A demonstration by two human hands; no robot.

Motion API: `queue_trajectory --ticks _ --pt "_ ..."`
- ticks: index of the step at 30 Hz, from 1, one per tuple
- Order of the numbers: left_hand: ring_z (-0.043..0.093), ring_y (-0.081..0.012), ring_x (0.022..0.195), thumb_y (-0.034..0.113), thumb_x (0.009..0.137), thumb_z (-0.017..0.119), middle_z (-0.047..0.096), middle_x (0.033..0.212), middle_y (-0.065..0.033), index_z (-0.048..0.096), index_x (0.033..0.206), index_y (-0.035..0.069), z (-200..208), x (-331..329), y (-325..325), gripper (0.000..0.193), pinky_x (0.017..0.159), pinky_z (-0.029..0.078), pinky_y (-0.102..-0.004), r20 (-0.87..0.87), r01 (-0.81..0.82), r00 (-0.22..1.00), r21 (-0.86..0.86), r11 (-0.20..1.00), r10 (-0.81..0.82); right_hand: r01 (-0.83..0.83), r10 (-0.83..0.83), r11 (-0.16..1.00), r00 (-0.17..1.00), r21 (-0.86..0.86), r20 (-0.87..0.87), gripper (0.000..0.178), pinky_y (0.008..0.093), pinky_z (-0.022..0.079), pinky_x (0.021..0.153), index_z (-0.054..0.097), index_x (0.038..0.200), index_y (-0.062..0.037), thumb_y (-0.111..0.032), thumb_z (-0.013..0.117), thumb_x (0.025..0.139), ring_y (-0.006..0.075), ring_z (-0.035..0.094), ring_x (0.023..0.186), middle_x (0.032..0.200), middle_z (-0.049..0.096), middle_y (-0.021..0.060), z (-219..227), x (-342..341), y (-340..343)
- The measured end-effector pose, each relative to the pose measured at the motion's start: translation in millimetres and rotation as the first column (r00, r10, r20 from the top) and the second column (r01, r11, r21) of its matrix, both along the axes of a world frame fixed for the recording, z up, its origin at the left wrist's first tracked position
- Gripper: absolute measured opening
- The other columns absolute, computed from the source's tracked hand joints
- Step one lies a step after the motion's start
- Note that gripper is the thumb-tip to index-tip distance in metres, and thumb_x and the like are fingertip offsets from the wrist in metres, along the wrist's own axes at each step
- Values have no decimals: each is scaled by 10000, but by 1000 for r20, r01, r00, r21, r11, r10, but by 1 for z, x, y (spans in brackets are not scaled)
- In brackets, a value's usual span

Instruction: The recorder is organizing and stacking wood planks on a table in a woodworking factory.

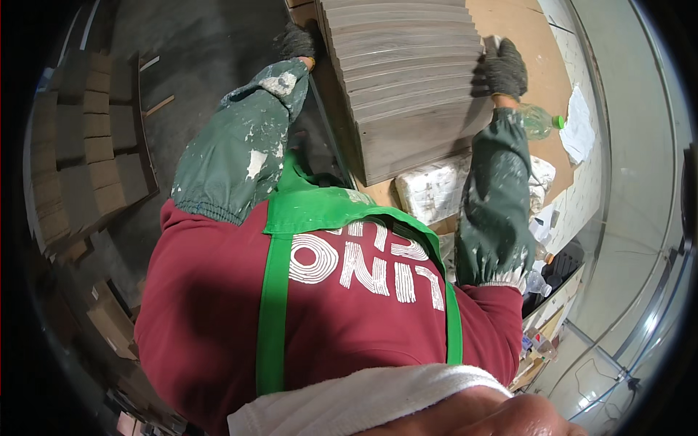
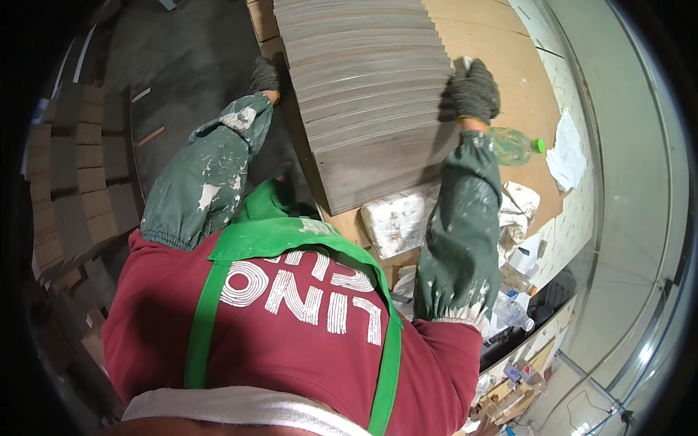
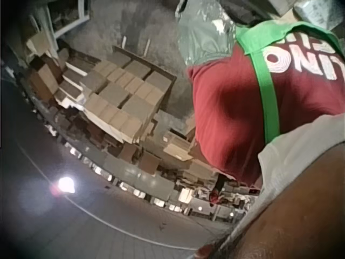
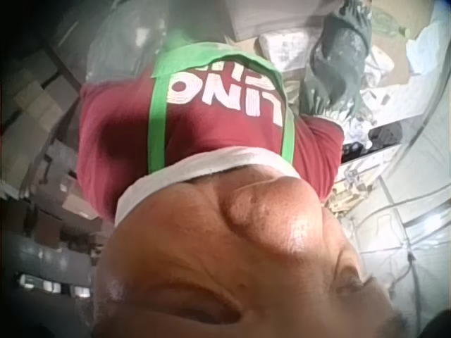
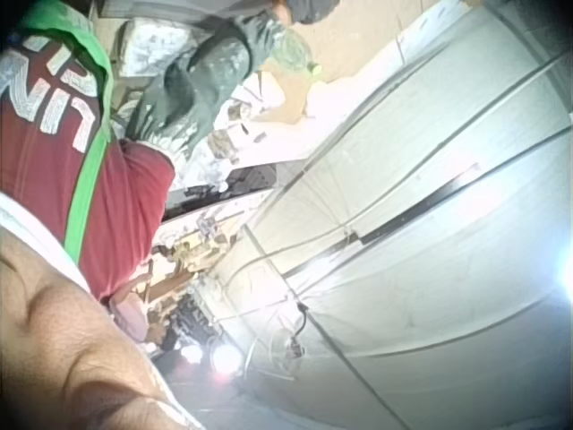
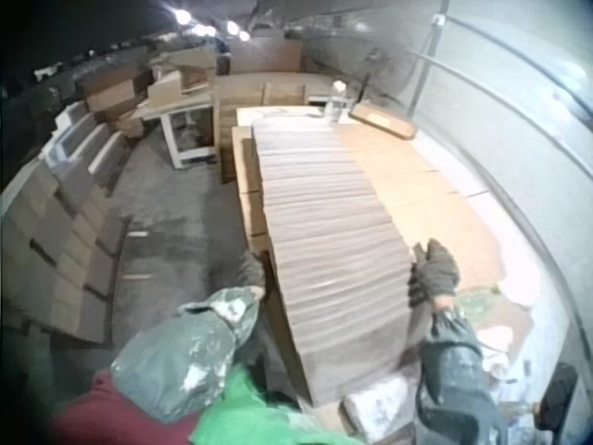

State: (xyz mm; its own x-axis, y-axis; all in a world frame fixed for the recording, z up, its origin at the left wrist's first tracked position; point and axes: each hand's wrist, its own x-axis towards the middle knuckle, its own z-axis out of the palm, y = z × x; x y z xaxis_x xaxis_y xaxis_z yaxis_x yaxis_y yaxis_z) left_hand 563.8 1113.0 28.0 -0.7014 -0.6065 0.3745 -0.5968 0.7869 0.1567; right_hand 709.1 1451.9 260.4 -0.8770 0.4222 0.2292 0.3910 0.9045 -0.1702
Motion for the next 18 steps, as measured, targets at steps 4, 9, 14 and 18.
queue_trajectory --ticks 4,9,14,18 --pt "598 -394 846 493 868 432 619 888 -189 512 971 110 -84 -39 -8 404 697 474 -495 -266 -477 830 -794 377 490 -200 195 980 965 -11 -174 543 413 432 852 571 1108 -33 -489 513 819 357 559 985 1034 596 210 -7 -10 4" --pt "530 -135 381 126 802 496 546 475 -2 573 650 152 -66 -28 9 172 383 451 -277 -164 -108 986 -753 649 -26 -186 179 980 978 -66 -103 510 387 422 889 564 1155 -91 -459 562 801 323 545 1039 1093 584 188 -8 15 -17" --pt "509 -123 358 122 802 504 514 437 14 512 598 175 -84 -37 -5 211 360 426 -270 -215 -249 967 -906 342 136 -276 278 961 951 35 -137 405 397 448 829 592 1084 -70 -341 621 785 321 579 934 976 619 159 1 0 19" --pt "501 -113 353 129 785 530 497 423 19 489 587 185 -95 -40 -18 210 353 412 -268 -119 -37 989 -757 653 -83 -756 755 648 621 92 -211 406 371 423 892 569 1149 -133 -115 600 745 284 545 1021 1075 595 105 11 19 -63"
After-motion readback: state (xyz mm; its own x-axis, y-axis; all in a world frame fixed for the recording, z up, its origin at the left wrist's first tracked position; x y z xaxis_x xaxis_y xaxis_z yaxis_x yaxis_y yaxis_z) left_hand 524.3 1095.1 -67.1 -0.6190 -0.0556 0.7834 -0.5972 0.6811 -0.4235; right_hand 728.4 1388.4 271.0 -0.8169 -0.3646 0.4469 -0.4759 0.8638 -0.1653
